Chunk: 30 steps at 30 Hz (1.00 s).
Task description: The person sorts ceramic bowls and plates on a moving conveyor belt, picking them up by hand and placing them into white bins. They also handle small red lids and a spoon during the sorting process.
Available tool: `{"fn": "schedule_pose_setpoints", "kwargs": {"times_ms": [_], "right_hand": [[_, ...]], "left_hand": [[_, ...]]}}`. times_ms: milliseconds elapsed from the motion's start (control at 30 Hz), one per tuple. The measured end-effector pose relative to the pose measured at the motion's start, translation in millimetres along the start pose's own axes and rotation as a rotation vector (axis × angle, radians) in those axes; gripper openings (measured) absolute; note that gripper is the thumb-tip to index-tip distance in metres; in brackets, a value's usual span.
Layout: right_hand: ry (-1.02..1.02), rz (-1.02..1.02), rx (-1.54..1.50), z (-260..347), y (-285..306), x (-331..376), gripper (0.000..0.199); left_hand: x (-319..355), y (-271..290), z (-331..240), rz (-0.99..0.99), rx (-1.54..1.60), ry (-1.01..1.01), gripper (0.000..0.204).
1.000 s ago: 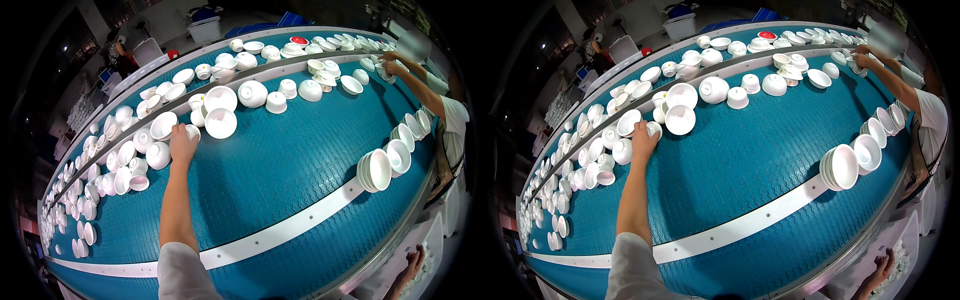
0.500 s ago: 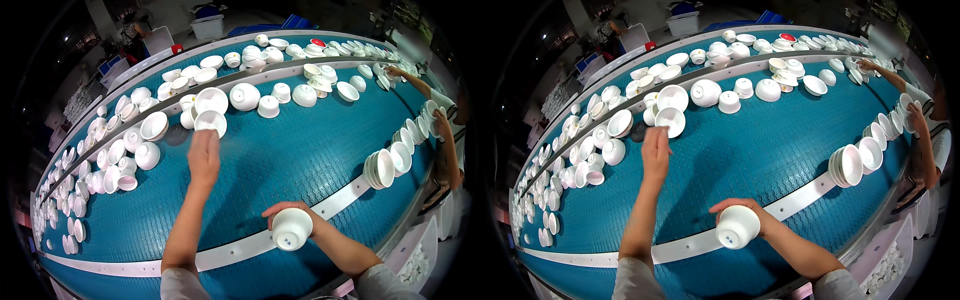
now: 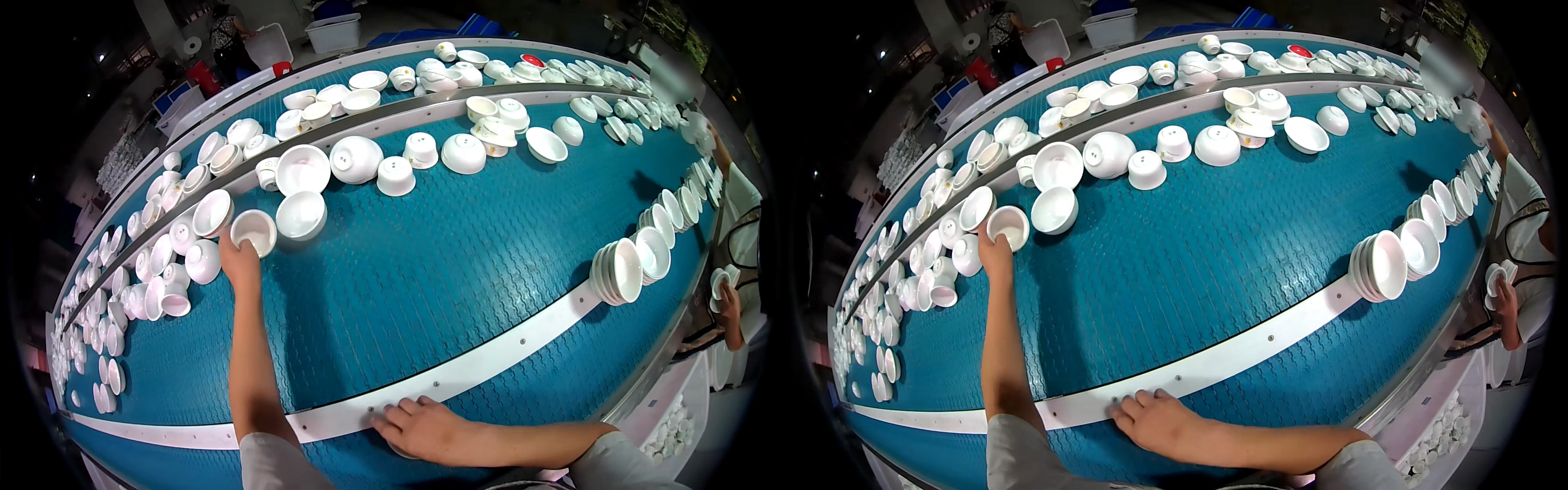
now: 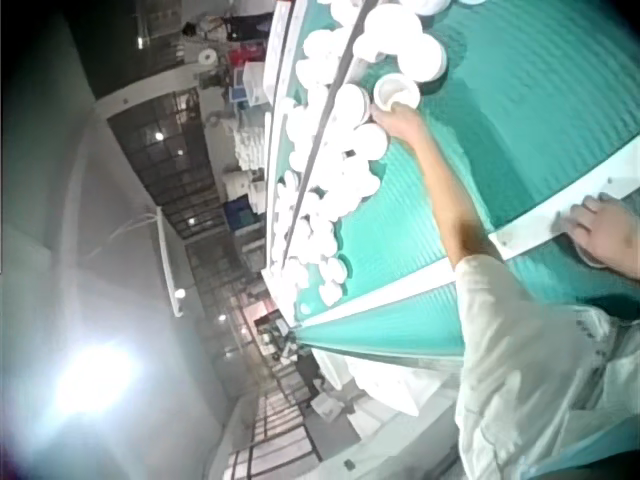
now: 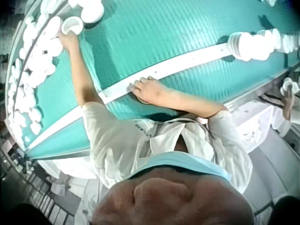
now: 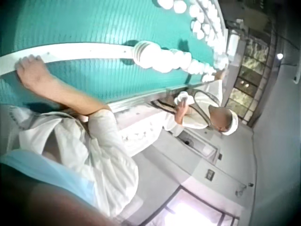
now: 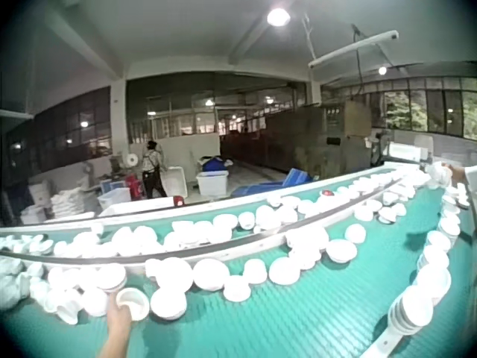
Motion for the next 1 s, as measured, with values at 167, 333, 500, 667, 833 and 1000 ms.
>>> {"fn": "schedule_pose_setpoints", "kwargs": {"times_ms": [167, 333, 500, 667, 833, 1000], "right_hand": [[0.006, -0.062, -0.155, -6.8, -3.2, 9.2, 0.025], [0.323, -0.461, 0.152, 51.1, 97.9, -6.3, 0.015], [0.19, -0.298, 0.081, 5.3, 59.2, 0.6, 0.025], [-0.148, -0.297, 0.03, 17.5, 16.0, 6.9, 0.043], [-0.359, -0.464, 0.064, 22.5, 22.8, 8.7, 0.053], [-0.263, -0.636, 0.233, 31.9, 49.5, -32.9, 0.051]], "left_hand": [[120.4, 55.0, -37.4, 0.605, 0.35, 0.468, 0.032], [179.5, 74.1, -104.1, 1.086, 0.35, 0.292, 0.028], [117.5, 11.5, -135.6, 1.012, 0.31, 0.037, 0.043], [0.2, -44.3, -71.9, 0.392, -0.417, -0.264, 0.043], [5.4, -50.6, -55.9, 0.493, -0.318, -0.306, 0.039], [92.9, 3.6, -51.5, 0.828, 1.175, 0.742, 0.039]]}}
Point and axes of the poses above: each hand's wrist, its own x-axis away from the middle knuckle, its own y-axis out of the back of the hand, z = x × y, the point moved 5 cm from there along -x, towards the middle knuckle, and after that the axes turned 6 degrees about z, right-handed, at the moved point
